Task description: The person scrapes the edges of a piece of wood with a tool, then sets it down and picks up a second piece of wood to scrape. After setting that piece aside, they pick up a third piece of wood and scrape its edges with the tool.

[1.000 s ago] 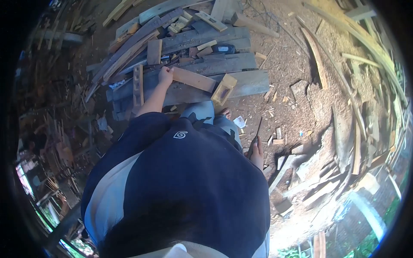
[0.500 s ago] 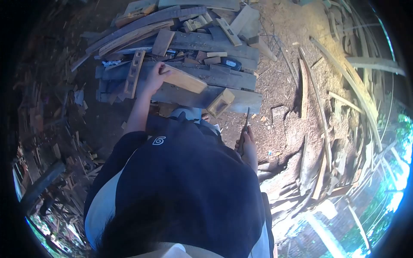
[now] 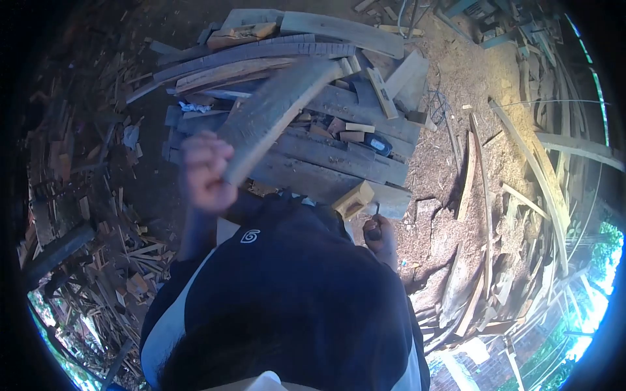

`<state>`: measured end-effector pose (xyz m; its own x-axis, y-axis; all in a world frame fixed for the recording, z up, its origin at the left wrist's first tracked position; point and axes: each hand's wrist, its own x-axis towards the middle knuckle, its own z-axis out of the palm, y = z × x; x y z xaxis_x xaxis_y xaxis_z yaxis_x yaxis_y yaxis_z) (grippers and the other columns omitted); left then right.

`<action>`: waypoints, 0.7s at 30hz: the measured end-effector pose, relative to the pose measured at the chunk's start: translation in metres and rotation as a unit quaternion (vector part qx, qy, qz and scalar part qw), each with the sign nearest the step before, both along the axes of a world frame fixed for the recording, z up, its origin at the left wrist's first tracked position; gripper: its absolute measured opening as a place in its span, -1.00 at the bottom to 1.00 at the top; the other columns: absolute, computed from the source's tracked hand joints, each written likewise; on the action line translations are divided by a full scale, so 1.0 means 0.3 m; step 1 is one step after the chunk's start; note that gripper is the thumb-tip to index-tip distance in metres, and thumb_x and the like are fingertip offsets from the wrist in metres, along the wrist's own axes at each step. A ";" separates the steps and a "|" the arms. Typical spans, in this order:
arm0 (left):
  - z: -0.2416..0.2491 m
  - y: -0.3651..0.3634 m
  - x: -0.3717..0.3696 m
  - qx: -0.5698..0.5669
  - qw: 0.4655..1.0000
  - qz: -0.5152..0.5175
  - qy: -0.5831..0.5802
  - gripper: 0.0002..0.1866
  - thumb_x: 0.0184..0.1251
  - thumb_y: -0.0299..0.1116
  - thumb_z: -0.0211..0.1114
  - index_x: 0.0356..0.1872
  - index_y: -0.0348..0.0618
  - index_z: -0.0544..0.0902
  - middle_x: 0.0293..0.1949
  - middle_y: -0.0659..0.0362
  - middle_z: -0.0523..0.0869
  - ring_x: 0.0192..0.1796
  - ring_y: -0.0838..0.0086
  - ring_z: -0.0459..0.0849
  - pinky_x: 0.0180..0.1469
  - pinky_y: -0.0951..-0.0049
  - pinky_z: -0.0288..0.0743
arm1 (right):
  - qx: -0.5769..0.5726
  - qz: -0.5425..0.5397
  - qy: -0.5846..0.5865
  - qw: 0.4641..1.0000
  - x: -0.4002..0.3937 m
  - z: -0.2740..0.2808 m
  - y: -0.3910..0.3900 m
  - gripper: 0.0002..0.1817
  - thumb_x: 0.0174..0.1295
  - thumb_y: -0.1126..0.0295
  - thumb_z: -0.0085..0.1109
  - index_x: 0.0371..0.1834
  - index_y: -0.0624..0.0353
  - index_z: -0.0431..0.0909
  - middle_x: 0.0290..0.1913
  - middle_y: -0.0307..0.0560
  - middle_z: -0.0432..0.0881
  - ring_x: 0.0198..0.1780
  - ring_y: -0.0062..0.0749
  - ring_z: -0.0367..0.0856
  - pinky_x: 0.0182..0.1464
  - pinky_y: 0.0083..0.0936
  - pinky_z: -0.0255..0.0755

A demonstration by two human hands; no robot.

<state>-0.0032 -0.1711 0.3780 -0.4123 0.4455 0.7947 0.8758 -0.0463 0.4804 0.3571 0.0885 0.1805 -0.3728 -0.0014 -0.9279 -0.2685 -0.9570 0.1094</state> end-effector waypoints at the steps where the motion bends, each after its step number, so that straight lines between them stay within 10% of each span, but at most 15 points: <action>1: 0.001 0.011 -0.007 0.001 1.000 -0.001 0.001 -0.70 0.16 -0.67 0.38 -0.18 -0.07 0.52 -0.07 0.17 0.72 0.08 0.39 0.62 0.14 0.17 0.57 | 0.025 0.005 -0.045 0.999 -0.035 0.013 -0.022 -0.80 0.52 0.40 0.03 -0.29 0.18 0.32 -0.50 -0.19 0.42 -0.51 -0.53 0.46 -0.47 -0.58 0.50; 3: -0.003 0.032 -0.017 -0.005 0.981 0.038 0.192 -0.80 0.31 -0.54 0.31 -0.18 -0.07 0.46 -0.09 0.19 0.70 0.01 0.36 0.56 0.12 0.12 0.57 | 0.004 -0.025 -0.044 0.999 -0.060 -0.001 -0.046 -0.80 0.51 0.42 0.04 -0.31 0.17 0.31 -0.50 -0.18 0.42 -0.51 -0.52 0.46 -0.47 -0.57 0.49; 12: -0.026 0.054 -0.112 0.005 0.968 0.037 0.248 -0.76 0.23 -0.55 0.34 -0.35 0.02 0.43 -0.10 0.36 0.74 0.02 0.46 0.46 0.14 0.25 0.50 | -0.093 -0.227 0.059 0.968 -0.011 -0.057 0.023 -0.79 0.41 0.51 0.10 -0.40 0.21 0.34 -0.51 -0.19 0.41 -0.50 -0.46 0.45 -0.42 -0.54 0.52; 19: -0.057 0.078 -0.079 0.031 0.973 0.036 0.227 -0.74 0.08 -0.53 0.39 -0.45 0.08 0.46 -0.13 0.41 0.77 -0.03 0.48 0.50 0.10 0.32 0.50 | -0.029 0.021 -0.029 0.999 0.024 -0.014 0.045 -0.81 0.53 0.42 0.06 -0.30 0.12 0.33 -0.54 -0.27 0.42 -0.59 -0.63 0.43 -0.58 -0.71 0.37; 21: -0.078 0.100 -0.054 0.059 0.995 0.039 0.067 -0.72 0.01 -0.64 0.40 -0.46 0.00 0.49 -0.15 0.37 0.77 -0.07 0.41 0.54 0.06 0.25 0.53 | -0.022 0.071 -0.030 0.997 0.022 0.031 0.048 -0.79 0.54 0.40 0.07 -0.31 0.07 0.32 -0.56 -0.30 0.41 -0.61 -0.67 0.41 -0.62 -0.73 0.33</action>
<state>-0.0192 -0.1410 0.3545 -0.3284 0.3169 0.8898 0.9348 -0.0256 0.3542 0.3639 0.1029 0.1898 -0.3095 -0.0917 -0.9465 -0.1380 -0.9805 0.1401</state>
